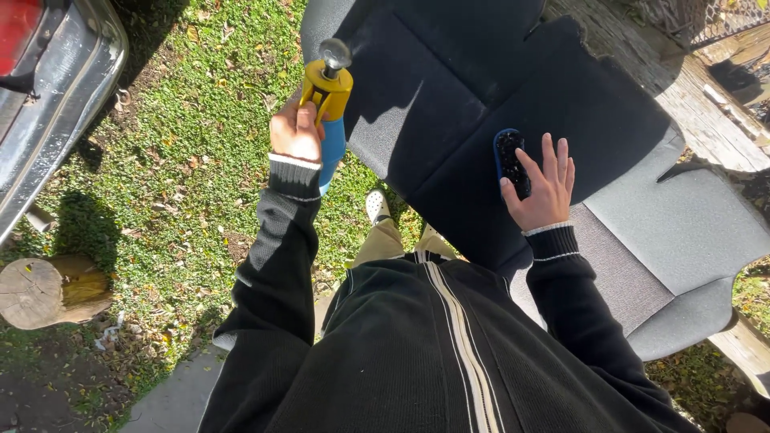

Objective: Cleaning a detached car seat by spraying cleaning solution and scrubbing with a brush.

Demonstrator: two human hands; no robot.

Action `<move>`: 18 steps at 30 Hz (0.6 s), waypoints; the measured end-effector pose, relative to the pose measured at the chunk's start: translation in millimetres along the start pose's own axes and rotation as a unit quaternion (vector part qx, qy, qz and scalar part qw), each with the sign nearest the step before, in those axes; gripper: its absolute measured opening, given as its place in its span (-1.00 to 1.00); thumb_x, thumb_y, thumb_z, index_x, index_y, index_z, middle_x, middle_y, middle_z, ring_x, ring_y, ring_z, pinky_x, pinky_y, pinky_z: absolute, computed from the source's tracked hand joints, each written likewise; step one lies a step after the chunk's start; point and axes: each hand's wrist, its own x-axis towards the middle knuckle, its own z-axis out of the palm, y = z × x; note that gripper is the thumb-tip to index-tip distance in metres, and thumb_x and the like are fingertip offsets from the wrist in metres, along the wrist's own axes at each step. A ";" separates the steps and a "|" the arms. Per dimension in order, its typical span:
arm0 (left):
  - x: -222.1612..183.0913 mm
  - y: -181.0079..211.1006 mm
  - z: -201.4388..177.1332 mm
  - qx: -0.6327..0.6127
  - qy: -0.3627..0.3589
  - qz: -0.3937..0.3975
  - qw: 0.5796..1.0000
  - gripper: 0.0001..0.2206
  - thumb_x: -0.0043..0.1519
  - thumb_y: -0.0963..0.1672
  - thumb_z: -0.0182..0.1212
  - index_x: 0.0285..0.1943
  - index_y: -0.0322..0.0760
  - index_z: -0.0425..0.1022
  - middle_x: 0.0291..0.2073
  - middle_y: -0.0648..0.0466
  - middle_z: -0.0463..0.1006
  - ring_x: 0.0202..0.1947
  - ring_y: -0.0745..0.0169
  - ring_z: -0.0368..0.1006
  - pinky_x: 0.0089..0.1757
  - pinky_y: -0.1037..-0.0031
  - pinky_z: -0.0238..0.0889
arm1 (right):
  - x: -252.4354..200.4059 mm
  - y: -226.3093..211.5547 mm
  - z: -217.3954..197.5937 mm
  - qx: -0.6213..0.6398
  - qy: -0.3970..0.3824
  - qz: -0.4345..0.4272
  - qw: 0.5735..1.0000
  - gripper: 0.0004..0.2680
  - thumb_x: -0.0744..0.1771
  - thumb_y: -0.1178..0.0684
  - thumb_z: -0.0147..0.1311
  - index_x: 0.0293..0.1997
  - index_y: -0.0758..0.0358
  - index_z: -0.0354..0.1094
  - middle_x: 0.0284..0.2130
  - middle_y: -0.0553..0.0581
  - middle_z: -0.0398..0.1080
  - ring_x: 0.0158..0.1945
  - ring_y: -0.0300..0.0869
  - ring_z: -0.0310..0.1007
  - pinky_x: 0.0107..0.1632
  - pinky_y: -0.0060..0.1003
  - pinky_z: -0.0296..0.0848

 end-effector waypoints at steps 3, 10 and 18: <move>9.6 9.0 0.6 0.016 -0.001 0.017 1.000 -0.69 0.29 -0.10 0.00 -0.42 -0.16 0.65 -0.79 0.15 0.41 -0.69 0.21 0.39 -0.41 0.36 0.30 | 0.1 -2.1 1.0 -0.003 0.001 0.001 1.000 -0.55 0.38 -0.23 0.19 0.43 0.11 0.40 0.60 0.31 -0.04 0.65 0.23 -0.30 0.54 0.24 -0.25; -0.9 24.8 19.9 0.004 -0.003 -0.002 1.000 -0.69 0.26 -0.07 0.02 -0.46 -0.15 0.66 -0.81 0.13 0.40 -0.69 0.19 0.40 -0.38 0.36 0.33 | -6.0 -0.2 -0.3 0.009 0.008 0.005 1.000 -0.56 0.38 -0.19 0.21 0.41 0.16 0.41 0.60 0.33 -0.03 0.65 0.24 -0.30 0.53 0.25 -0.24; -49.9 42.1 40.6 -0.031 -0.061 -0.055 0.996 -0.71 0.27 -0.10 0.04 -0.44 -0.24 0.64 -0.82 0.11 0.38 -0.70 0.19 0.35 -0.42 0.42 0.28 | -12.2 6.4 -1.1 0.008 0.012 0.012 1.000 -0.56 0.39 -0.21 0.20 0.41 0.14 0.41 0.60 0.31 -0.03 0.65 0.22 -0.31 0.53 0.24 -0.24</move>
